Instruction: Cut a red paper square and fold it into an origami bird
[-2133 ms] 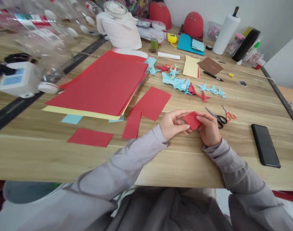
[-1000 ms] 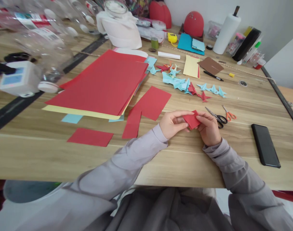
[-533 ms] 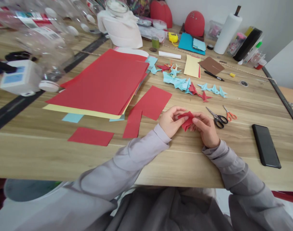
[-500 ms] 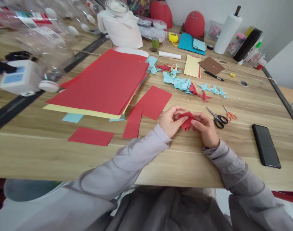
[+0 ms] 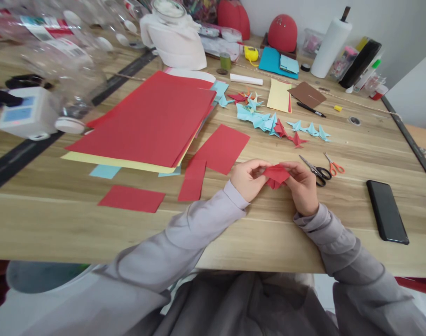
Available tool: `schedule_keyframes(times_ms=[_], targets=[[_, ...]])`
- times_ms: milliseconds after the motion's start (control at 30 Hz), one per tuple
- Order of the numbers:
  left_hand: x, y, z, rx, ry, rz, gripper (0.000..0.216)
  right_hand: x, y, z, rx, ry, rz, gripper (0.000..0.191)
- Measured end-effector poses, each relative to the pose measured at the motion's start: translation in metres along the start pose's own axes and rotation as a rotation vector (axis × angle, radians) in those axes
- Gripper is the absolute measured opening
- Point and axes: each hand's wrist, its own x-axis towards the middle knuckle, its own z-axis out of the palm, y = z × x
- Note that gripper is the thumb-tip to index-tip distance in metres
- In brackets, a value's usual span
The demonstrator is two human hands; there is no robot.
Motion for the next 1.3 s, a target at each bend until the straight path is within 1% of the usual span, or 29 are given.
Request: schedule_keyframes(times_ms=[100,200,300,467,600,733,800,933,1100,1233,1300], targets=[[-0.001,0.003,-0.001,0.032,-0.001,0.013,0.015,-0.001,0.0,-0.001,-0.033,0.018,0.002,0.019],[-0.002,0.008,-0.002,0.138,0.009,0.041,0.011,-0.001,0.001,-0.002,-0.047,0.037,-0.019,0.011],[-0.002,0.012,-0.001,0.217,0.015,0.046,0.011,-0.001,0.001,-0.001,-0.047,0.043,0.014,0.006],[0.0,0.011,-0.001,0.207,-0.005,-0.022,0.011,-0.001,-0.002,0.001,-0.025,0.015,0.087,0.012],[0.001,0.01,-0.002,0.189,-0.018,-0.074,0.015,-0.002,-0.004,0.0,-0.003,0.002,0.099,0.015],[0.003,0.008,-0.003,0.2,-0.004,-0.108,0.02,-0.001,-0.001,-0.003,0.064,-0.029,0.11,0.024],[0.003,0.007,-0.004,0.212,-0.006,-0.112,0.02,-0.001,-0.001,-0.003,0.067,-0.027,0.127,0.023],[0.001,0.006,-0.003,0.256,-0.049,-0.083,0.019,-0.001,-0.002,0.0,0.001,-0.033,0.141,0.018],[-0.002,0.008,-0.003,0.378,-0.08,0.005,0.021,0.0,0.002,0.003,-0.082,-0.008,0.114,0.011],[0.001,0.011,-0.004,0.338,-0.063,0.099,0.013,0.0,0.003,0.002,-0.121,-0.038,0.122,0.011],[0.002,0.013,-0.005,0.292,-0.097,0.124,0.013,0.0,0.003,0.001,-0.145,-0.07,0.123,0.012]])
